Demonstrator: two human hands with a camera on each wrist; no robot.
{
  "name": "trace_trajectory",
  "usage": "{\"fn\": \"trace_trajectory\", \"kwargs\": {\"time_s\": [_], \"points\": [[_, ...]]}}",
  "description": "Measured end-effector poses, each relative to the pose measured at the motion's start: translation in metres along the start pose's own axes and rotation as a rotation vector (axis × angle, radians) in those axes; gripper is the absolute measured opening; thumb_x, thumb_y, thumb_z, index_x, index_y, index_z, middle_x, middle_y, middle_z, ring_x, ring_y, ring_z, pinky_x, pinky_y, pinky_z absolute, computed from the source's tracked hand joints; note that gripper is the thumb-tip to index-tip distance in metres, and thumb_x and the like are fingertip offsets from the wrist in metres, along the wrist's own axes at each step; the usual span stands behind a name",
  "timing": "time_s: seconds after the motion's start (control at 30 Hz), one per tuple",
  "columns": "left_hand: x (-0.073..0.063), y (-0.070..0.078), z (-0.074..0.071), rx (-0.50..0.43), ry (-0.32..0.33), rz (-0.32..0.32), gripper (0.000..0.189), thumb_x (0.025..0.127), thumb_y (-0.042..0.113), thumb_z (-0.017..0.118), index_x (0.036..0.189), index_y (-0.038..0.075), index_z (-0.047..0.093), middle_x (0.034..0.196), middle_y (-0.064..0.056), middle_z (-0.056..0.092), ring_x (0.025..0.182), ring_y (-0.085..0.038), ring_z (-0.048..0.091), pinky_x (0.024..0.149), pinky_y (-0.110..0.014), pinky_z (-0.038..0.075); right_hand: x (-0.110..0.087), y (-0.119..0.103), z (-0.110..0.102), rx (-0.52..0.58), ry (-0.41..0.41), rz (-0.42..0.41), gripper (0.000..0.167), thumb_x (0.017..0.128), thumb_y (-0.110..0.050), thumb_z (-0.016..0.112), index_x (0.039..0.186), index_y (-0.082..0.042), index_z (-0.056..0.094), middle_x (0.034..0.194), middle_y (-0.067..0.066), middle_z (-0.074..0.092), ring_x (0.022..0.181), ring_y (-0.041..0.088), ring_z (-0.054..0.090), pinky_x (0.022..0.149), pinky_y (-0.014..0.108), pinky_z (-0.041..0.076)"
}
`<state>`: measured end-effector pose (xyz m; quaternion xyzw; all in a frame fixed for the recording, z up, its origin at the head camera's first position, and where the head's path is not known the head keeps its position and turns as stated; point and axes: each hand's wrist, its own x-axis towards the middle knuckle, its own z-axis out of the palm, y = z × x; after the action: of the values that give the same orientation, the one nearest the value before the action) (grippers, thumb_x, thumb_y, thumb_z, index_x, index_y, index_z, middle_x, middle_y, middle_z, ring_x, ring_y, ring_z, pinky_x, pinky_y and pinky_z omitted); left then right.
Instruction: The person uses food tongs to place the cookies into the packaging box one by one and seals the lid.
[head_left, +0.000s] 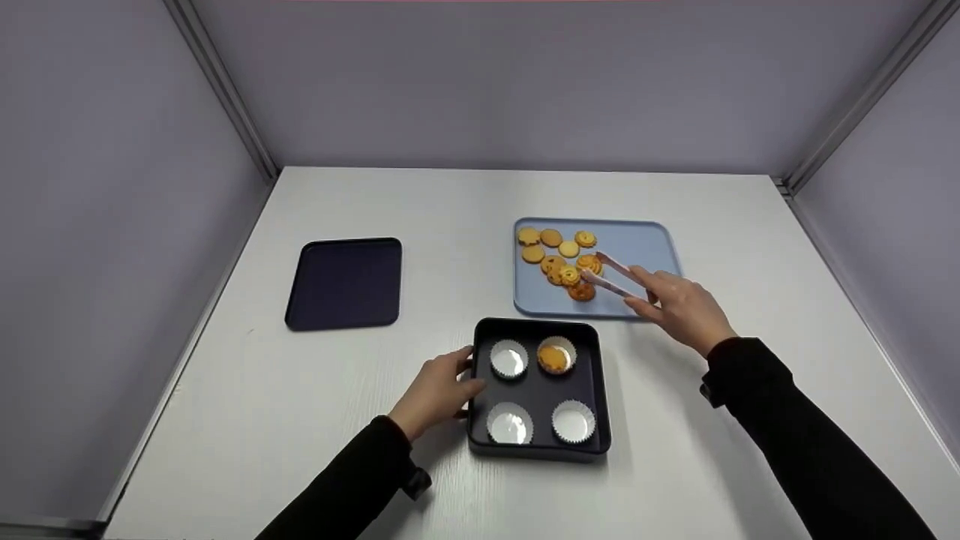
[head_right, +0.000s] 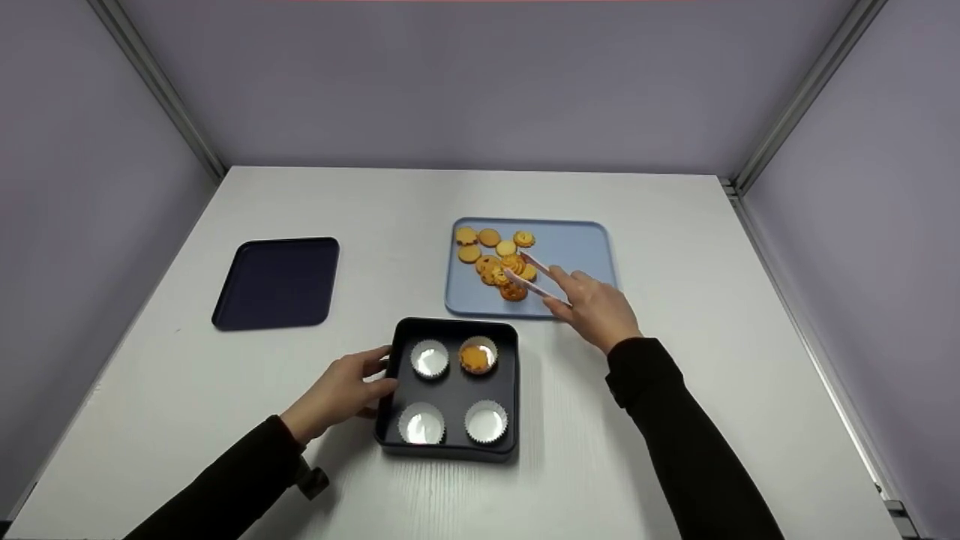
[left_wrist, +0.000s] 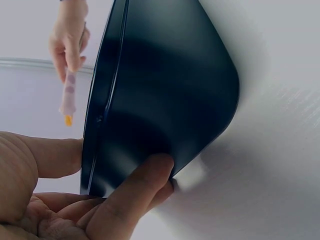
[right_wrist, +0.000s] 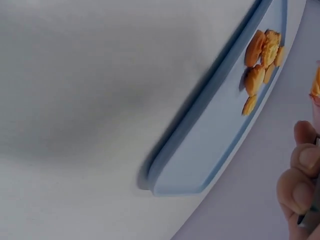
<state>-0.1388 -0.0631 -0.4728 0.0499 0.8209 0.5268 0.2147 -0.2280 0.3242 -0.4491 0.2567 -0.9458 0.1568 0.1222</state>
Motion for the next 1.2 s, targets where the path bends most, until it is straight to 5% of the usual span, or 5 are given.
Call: {"fn": "trace_trajectory", "kwargs": {"time_s": [0.4,0.63,0.77,0.9,1.2], "points": [[0.001,0.001,0.0,0.008,0.011,-0.007,0.066,0.099,0.01,0.064,0.157,-0.002,0.034,0.149,-0.025,0.051,0.114,-0.03,0.067,0.067,-0.029,0.063,0.014,-0.04,0.003,0.135,-0.019,-0.367,0.052,0.087,-0.014,0.081,0.135,-0.004,0.065,0.08,0.003,0.06,0.063,0.011,0.049,0.057,0.03,0.045],[0.002,0.001,0.0,0.007,0.01,0.001,0.066,0.099,0.009,0.063,0.157,-0.001,0.035,0.148,-0.026,0.052,0.108,-0.029,0.069,0.067,-0.031,0.063,0.016,-0.061,0.004,0.141,-0.14,-0.437,0.048,0.092,-0.023,0.078,0.135,-0.006,0.066,0.093,0.007,0.071,0.066,0.015,0.057,0.058,0.034,0.05],[0.002,0.001,0.0,0.067,0.021,0.012,0.065,0.099,0.013,0.065,0.156,-0.001,0.037,0.146,-0.023,0.055,0.123,-0.034,0.063,0.091,-0.04,0.06,0.018,-0.073,0.007,0.117,-0.208,-0.461,0.044,0.093,-0.025,0.076,0.134,-0.008,0.067,0.085,0.002,0.067,0.061,0.011,0.052,0.055,0.03,0.048],[0.002,0.002,0.0,0.13,0.04,0.026,0.066,0.099,0.016,0.067,0.155,-0.003,0.038,0.143,-0.021,0.059,0.137,-0.036,0.051,0.114,-0.047,0.043,0.019,-0.083,0.011,0.059,-0.264,-0.46,0.041,0.094,-0.027,0.075,0.131,-0.012,0.067,0.08,0.0,0.063,0.059,0.01,0.051,0.054,0.031,0.048],[0.002,0.0,0.0,0.094,0.023,0.032,0.064,0.1,0.014,0.065,0.155,-0.002,0.038,0.145,-0.024,0.056,0.131,-0.034,0.057,0.095,-0.04,0.058,0.021,-0.093,0.021,-0.027,-0.295,-0.446,0.039,0.092,-0.032,0.076,0.125,-0.013,0.068,0.078,0.0,0.06,0.056,0.016,0.051,0.052,0.038,0.05]]}}
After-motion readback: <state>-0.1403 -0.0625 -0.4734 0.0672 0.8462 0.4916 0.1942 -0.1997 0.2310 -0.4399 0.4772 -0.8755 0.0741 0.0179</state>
